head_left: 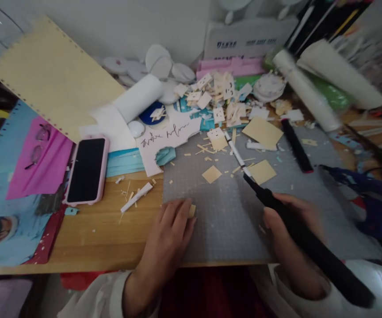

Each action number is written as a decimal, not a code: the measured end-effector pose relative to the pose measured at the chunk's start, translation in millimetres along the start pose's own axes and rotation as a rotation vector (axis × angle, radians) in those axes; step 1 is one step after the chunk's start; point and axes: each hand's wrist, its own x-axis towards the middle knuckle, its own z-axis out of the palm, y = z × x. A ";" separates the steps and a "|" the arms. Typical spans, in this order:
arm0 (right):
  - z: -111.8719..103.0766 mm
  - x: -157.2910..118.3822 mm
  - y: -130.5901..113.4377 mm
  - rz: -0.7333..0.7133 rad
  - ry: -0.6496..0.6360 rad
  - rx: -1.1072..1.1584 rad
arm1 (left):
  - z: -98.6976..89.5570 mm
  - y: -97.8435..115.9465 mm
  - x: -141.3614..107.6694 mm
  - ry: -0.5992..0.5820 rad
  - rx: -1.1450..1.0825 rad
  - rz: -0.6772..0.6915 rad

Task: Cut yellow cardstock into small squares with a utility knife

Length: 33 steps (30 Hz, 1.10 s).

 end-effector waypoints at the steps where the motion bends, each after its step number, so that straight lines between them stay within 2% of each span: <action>1: 2.6 1.9 -3.0 -0.018 0.029 -0.012 | -0.4 0.0 0.1 0.004 -0.003 0.002; 6: 8.0 4.8 -8.7 -0.092 0.043 0.006 | -1.0 -3.6 -6.9 0.015 0.003 -0.033; 14: 14.5 1.9 4.7 0.011 0.023 0.184 | 1.6 -4.0 -9.2 0.070 0.053 -0.144; 21: 15.3 3.7 2.5 0.059 -0.026 0.177 | 5.1 -14.6 -2.6 0.074 -0.182 -0.262; 28: 16.9 4.6 5.0 0.024 -0.026 0.171 | 2.6 -18.2 5.3 0.040 -0.232 -0.317; 33: 16.2 4.6 4.2 0.045 -0.032 0.183 | -4.7 -16.1 8.3 -0.109 -0.295 -0.371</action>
